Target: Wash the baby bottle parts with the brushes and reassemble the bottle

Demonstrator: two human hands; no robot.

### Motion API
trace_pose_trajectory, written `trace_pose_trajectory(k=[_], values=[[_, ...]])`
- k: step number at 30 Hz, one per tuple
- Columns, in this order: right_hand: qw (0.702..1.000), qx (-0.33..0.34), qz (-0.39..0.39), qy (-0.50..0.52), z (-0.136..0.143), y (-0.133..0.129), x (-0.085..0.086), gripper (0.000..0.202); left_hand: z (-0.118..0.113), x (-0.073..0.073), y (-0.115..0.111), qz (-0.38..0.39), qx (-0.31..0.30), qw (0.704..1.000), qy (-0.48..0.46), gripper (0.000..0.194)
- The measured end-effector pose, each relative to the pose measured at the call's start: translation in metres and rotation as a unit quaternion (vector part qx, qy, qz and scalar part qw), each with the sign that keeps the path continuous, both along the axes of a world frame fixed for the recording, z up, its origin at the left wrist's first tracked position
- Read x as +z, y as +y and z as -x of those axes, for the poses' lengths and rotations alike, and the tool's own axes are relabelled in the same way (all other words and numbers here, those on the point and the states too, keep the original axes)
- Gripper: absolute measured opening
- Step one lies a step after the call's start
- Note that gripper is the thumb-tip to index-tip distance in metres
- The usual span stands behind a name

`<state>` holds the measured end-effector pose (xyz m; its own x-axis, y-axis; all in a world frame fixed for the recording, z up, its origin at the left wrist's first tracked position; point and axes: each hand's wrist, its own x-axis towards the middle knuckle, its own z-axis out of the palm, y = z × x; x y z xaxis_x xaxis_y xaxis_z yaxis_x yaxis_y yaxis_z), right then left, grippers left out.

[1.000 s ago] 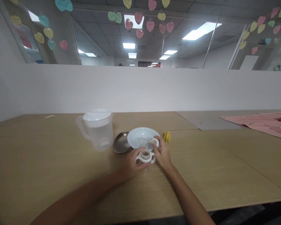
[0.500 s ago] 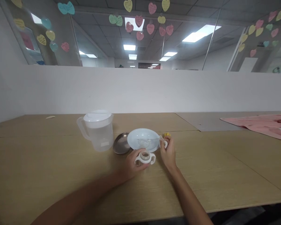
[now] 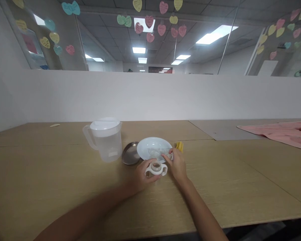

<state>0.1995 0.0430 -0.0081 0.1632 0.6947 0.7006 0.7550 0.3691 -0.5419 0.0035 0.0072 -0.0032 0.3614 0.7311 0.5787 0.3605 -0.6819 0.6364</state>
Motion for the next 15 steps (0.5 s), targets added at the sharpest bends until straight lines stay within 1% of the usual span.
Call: trace_pose_trajectory(k=[5, 9, 12, 15], values=[[0.999, 0.033, -0.015, -0.028, -0.0035, 0.0044, -0.0035, 0.048, 0.0005, 0.0025, -0.0010, 0.001, -0.005, 1.000, 0.001, 0.055], [0.999, 0.033, -0.002, -0.026, -0.0016, 0.0024, -0.0009, 0.050, -0.0002, 0.0024, -0.0011, 0.005, 0.002, 1.000, -0.002, 0.055], [0.999, 0.030, 0.004, 0.010, -0.0002, 0.0027, 0.0003, 0.051, -0.0002, 0.0029, -0.0012, 0.007, 0.003, 1.000, -0.002, 0.056], [0.997, 0.047, 0.007, 0.067, -0.0031, 0.0075, -0.0043, 0.045, 0.0004, 0.0039, -0.0020, 0.017, 0.002, 1.000, 0.004, 0.057]])
